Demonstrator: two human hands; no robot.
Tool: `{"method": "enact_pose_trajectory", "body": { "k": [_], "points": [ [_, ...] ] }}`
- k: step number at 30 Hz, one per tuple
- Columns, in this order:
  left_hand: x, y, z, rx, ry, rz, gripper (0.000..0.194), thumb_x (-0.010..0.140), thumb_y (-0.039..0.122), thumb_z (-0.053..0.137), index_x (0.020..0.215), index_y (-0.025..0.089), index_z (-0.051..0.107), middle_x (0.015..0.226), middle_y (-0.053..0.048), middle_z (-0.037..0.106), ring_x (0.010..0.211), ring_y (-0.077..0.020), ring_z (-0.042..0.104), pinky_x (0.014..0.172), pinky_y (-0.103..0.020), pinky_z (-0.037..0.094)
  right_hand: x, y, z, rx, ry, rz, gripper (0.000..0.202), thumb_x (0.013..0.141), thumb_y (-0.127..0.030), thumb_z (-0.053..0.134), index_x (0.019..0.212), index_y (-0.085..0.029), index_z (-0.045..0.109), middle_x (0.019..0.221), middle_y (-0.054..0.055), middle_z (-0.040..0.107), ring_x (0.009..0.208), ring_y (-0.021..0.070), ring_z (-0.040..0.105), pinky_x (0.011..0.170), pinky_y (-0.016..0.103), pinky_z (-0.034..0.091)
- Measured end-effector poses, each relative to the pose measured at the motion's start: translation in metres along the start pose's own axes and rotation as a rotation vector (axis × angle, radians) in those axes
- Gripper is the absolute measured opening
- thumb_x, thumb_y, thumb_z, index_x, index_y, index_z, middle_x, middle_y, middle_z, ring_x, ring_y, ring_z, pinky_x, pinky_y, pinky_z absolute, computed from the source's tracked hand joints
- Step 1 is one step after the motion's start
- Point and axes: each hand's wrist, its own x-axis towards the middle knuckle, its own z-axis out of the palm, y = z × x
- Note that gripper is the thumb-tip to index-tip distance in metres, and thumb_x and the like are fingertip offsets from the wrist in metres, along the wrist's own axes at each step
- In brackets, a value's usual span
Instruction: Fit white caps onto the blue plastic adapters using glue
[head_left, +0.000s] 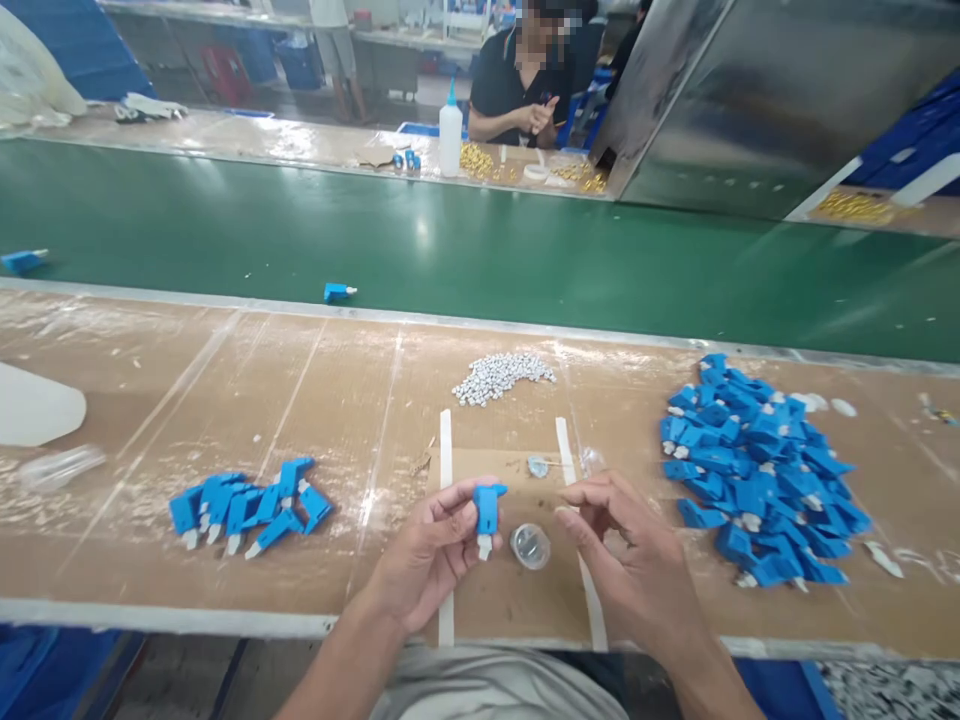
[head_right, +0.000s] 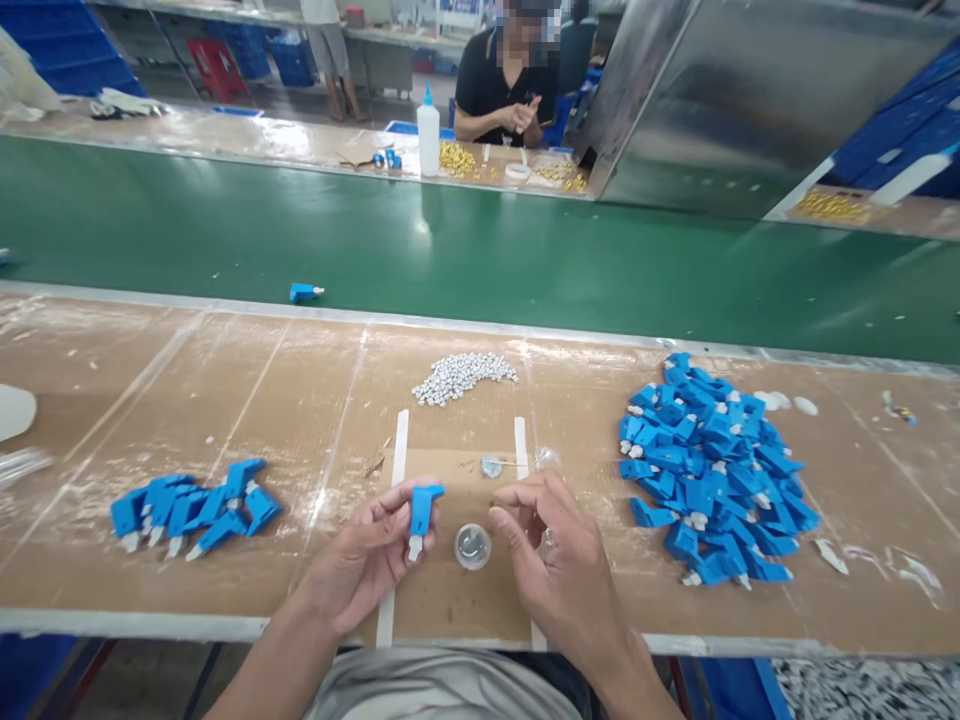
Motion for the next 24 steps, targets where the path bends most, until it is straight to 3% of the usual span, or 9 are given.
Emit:
{"method": "enact_pose_trajectory", "body": {
  "k": [4, 7, 10, 16, 24],
  "points": [
    [0.001, 0.001, -0.006, -0.010, 0.061, -0.010, 0.033, 0.080, 0.021, 0.080, 0.112, 0.015, 0.074, 0.086, -0.005, 0.068, 0.068, -0.0109, 0.068, 0.059, -0.016, 0.052, 0.068, 0.031, -0.011, -0.234, 0.024, 0.031, 0.009, 0.095, -0.030, 0.060, 0.094, -0.023, 0.066, 0.085, 0.002, 0.068, 0.074, 0.0196, 0.063, 0.068, 0.030, 0.047],
    [0.003, 0.000, -0.010, -0.023, 0.110, -0.012, 0.034, 0.079, 0.023, 0.080, 0.112, 0.016, 0.074, 0.086, -0.004, 0.067, 0.065, -0.0089, 0.066, 0.061, -0.017, 0.052, 0.123, 0.064, -0.012, -0.361, 0.001, 0.034, 0.009, 0.091, -0.022, 0.058, 0.091, -0.020, 0.066, 0.084, 0.005, 0.071, 0.077, 0.0230, 0.066, 0.070, 0.033, 0.047],
    [0.004, 0.000, -0.011, -0.031, 0.124, -0.031, 0.039, 0.076, 0.025, 0.083, 0.112, 0.015, 0.073, 0.085, -0.005, 0.067, 0.065, -0.0096, 0.066, 0.060, -0.017, 0.051, 0.154, 0.088, -0.007, -0.393, -0.041, -0.014, 0.014, 0.089, -0.018, 0.056, 0.092, -0.021, 0.069, 0.089, 0.006, 0.072, 0.082, 0.0242, 0.065, 0.074, 0.034, 0.048],
    [0.004, 0.001, -0.005, 0.001, 0.145, -0.034, 0.040, 0.073, 0.027, 0.086, 0.109, 0.014, 0.073, 0.083, -0.005, 0.064, 0.063, -0.0101, 0.064, 0.059, -0.019, 0.048, 0.157, 0.096, -0.001, -0.407, -0.100, -0.051, 0.020, 0.092, -0.020, 0.053, 0.095, -0.021, 0.072, 0.097, 0.006, 0.072, 0.088, 0.0228, 0.065, 0.082, 0.035, 0.048],
    [0.003, -0.001, -0.004, 0.032, 0.176, -0.041, 0.041, 0.074, 0.030, 0.085, 0.110, 0.015, 0.073, 0.087, -0.004, 0.065, 0.063, -0.0102, 0.064, 0.057, -0.019, 0.047, 0.163, 0.104, 0.002, -0.427, -0.119, -0.003, 0.020, 0.091, -0.020, 0.055, 0.097, -0.020, 0.075, 0.096, 0.007, 0.072, 0.087, 0.0225, 0.064, 0.081, 0.034, 0.047]
  ]
}}
